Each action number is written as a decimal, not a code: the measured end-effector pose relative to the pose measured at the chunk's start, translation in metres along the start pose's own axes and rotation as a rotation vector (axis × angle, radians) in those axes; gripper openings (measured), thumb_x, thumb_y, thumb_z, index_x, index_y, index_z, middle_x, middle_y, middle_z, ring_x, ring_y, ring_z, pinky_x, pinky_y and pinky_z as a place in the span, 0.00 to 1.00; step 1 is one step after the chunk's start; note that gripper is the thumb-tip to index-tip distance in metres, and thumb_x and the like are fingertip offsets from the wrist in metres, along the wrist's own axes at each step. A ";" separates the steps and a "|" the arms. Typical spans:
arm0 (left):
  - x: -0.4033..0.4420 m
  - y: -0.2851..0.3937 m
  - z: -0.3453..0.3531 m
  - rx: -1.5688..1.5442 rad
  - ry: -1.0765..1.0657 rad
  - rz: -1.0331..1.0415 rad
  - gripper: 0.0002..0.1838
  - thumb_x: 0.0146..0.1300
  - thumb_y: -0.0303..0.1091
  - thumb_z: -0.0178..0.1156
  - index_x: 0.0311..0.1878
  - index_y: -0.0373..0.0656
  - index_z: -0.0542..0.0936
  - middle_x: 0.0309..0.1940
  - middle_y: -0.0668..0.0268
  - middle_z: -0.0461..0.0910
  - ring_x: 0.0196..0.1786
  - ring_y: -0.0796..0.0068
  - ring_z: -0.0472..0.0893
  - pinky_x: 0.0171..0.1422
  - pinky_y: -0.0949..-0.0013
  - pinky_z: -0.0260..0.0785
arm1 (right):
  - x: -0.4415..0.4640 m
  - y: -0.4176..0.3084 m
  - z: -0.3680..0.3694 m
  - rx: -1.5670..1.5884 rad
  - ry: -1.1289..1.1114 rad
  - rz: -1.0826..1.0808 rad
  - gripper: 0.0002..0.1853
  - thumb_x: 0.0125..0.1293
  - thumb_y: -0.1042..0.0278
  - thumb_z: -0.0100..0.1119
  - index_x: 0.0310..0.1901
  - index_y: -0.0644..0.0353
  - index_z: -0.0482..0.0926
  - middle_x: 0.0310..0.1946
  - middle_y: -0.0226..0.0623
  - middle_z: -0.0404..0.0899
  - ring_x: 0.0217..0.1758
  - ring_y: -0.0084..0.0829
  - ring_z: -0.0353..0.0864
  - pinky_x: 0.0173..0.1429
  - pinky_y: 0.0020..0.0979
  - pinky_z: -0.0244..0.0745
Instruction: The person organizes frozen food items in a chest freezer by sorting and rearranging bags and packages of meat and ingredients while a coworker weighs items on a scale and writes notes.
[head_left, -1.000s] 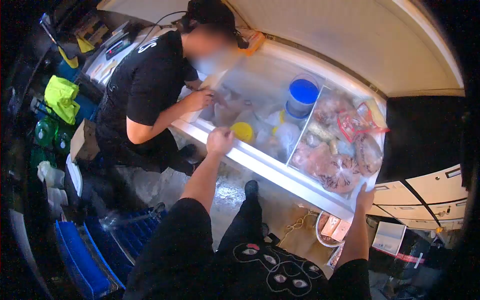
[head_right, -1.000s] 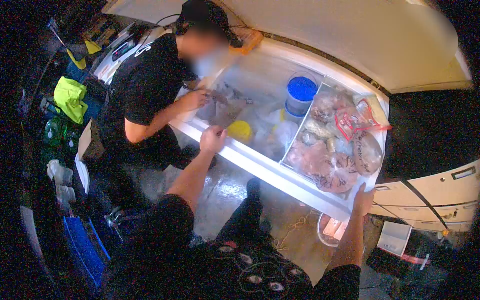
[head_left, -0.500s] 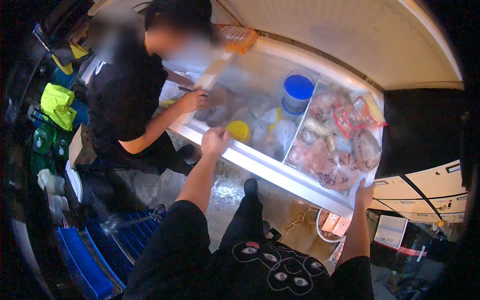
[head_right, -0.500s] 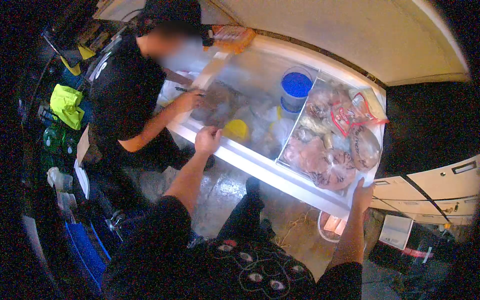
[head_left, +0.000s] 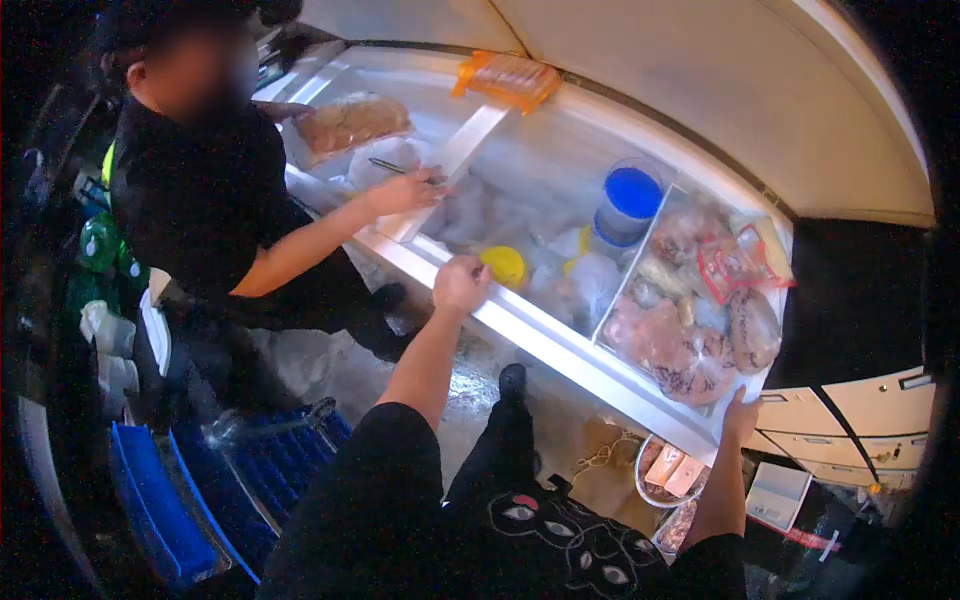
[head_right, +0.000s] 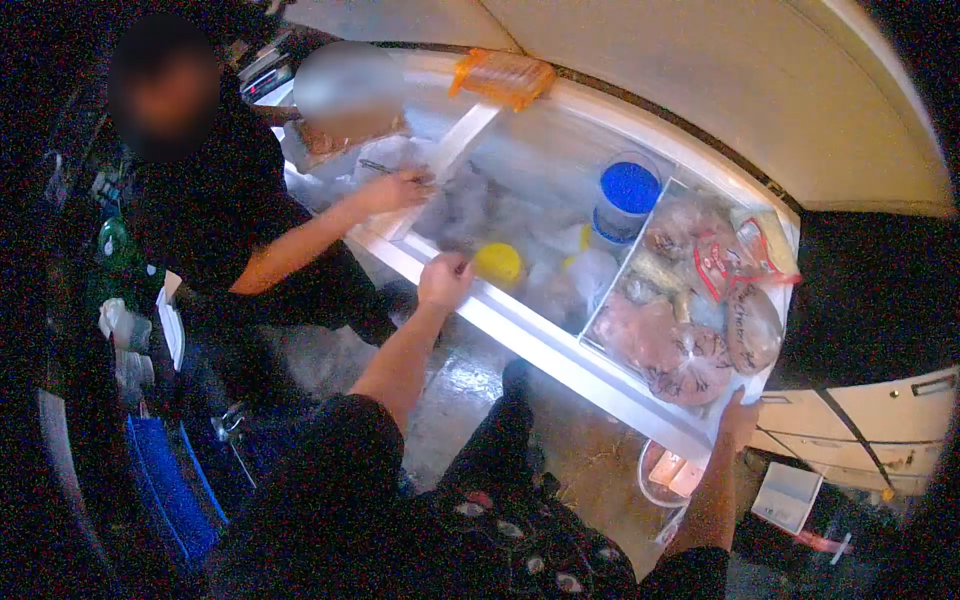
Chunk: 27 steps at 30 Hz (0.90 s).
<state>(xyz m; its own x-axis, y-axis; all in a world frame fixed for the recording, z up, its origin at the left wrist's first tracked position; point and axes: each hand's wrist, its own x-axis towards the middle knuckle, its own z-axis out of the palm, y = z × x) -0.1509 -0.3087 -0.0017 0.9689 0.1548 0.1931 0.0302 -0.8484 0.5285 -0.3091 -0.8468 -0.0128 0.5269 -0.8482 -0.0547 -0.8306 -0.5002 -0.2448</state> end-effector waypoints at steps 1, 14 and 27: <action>0.000 0.001 -0.002 0.001 -0.022 -0.010 0.10 0.55 0.39 0.61 0.30 0.41 0.81 0.30 0.57 0.80 0.37 0.55 0.79 0.44 0.56 0.71 | -0.001 0.000 0.001 -0.002 -0.003 0.007 0.40 0.64 0.36 0.44 0.63 0.67 0.61 0.55 0.59 0.73 0.57 0.55 0.73 0.59 0.50 0.68; -0.011 -0.010 0.004 -0.115 0.107 0.310 0.07 0.51 0.35 0.63 0.27 0.42 0.80 0.28 0.57 0.80 0.35 0.55 0.79 0.42 0.56 0.70 | 0.018 0.017 0.018 0.020 -0.013 -0.041 0.41 0.64 0.38 0.45 0.62 0.73 0.62 0.55 0.63 0.71 0.58 0.56 0.72 0.60 0.47 0.67; -0.142 -0.019 0.012 -0.506 0.331 -0.131 0.07 0.53 0.29 0.64 0.35 0.40 0.78 0.30 0.60 0.76 0.38 0.61 0.77 0.43 0.63 0.69 | 0.024 0.025 0.028 0.021 0.085 -0.121 0.42 0.64 0.36 0.44 0.62 0.74 0.62 0.55 0.62 0.71 0.58 0.56 0.72 0.59 0.48 0.69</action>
<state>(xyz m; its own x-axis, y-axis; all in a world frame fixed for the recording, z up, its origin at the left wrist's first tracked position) -0.2861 -0.3207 -0.0486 0.8350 0.4590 0.3034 -0.0548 -0.4793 0.8759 -0.3123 -0.8748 -0.0475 0.6047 -0.7943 0.0584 -0.7578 -0.5964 -0.2646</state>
